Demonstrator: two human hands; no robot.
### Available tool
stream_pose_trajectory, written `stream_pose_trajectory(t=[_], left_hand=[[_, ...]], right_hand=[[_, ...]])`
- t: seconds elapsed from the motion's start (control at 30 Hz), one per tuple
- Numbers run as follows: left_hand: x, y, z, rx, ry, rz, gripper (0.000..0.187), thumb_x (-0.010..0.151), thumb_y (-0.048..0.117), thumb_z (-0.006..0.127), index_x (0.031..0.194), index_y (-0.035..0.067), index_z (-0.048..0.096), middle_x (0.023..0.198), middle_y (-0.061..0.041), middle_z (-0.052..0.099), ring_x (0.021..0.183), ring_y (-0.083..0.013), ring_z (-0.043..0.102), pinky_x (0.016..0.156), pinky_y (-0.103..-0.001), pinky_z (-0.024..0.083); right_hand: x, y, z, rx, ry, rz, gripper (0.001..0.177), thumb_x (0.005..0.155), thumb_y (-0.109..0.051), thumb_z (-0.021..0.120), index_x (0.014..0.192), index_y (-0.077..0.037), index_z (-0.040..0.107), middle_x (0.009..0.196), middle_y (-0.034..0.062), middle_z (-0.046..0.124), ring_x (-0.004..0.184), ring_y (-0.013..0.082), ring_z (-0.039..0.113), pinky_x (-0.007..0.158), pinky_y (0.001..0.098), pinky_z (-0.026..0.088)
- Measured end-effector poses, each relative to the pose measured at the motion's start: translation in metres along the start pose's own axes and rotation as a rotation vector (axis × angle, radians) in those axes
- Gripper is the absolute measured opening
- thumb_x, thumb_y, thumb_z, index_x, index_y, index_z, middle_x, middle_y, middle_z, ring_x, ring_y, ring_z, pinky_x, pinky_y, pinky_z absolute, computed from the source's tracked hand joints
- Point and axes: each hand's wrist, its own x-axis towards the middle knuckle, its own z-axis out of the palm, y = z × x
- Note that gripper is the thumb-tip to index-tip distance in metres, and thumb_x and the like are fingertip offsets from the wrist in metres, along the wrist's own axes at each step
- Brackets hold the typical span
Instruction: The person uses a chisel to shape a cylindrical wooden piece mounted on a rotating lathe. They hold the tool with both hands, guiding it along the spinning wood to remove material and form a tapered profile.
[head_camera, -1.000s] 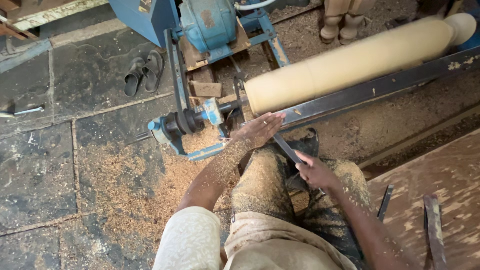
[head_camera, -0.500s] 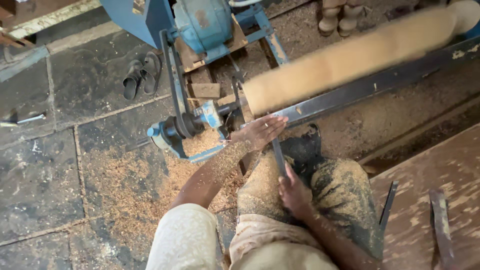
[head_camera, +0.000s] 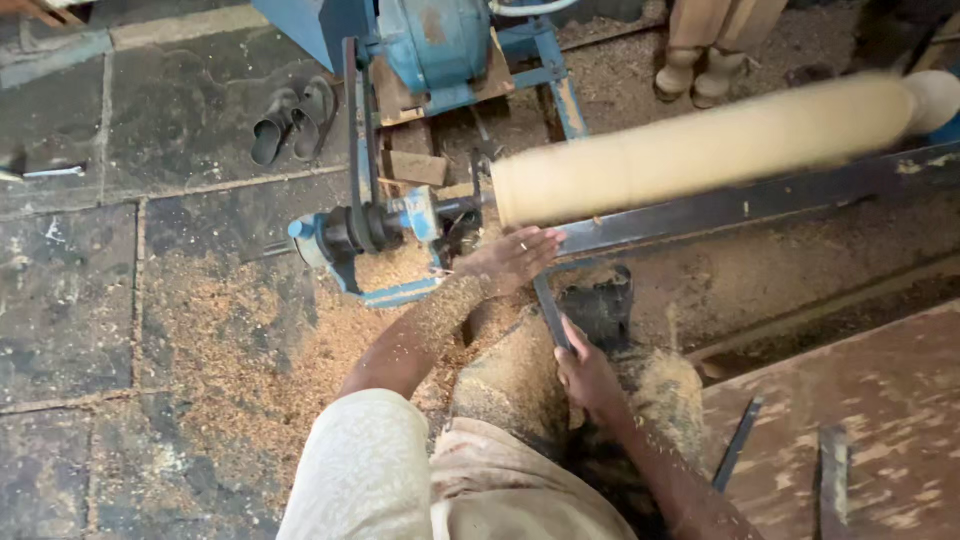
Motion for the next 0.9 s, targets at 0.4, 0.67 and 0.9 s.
stream_pose_trajectory(t=[0.4, 0.67, 0.9], left_hand=[[0.000, 0.007, -0.013, 0.022, -0.110, -0.093, 0.048, 0.108, 0.017, 0.055, 0.148, -0.009, 0.046, 0.161, -0.025, 0.040, 0.153, -0.0350, 0.033, 0.132, -0.047, 0.021], [0.014, -0.010, -0.044, -0.077, -0.236, -0.023, 0.052, 0.103, 0.015, 0.052, 0.143, -0.017, 0.050, 0.155, -0.032, 0.046, 0.149, -0.0427, 0.038, 0.127, -0.051, 0.026], [0.019, -0.013, -0.044, -0.020, -0.094, -0.040, 0.049, 0.108, 0.013, 0.055, 0.148, -0.013, 0.046, 0.159, -0.030, 0.040, 0.153, -0.0401, 0.032, 0.132, -0.050, 0.021]], right_hand=[[0.001, -0.051, -0.063, 0.040, -0.137, 0.214, 0.065, 0.099, -0.026, 0.056, 0.160, -0.033, 0.035, 0.064, 0.0008, 0.052, 0.043, 0.0113, 0.039, 0.040, 0.0291, 0.035], [0.009, -0.044, -0.063, 0.170, -0.176, 0.207, 0.065, 0.098, -0.022, 0.056, 0.159, -0.031, 0.038, 0.059, -0.0009, 0.048, 0.043, 0.0096, 0.036, 0.039, 0.0284, 0.031], [0.004, 0.000, -0.014, 0.118, 0.010, -0.146, 0.061, 0.098, -0.023, 0.058, 0.156, -0.014, 0.044, 0.060, 0.0019, 0.055, 0.052, 0.0094, 0.049, 0.049, 0.0292, 0.043]])
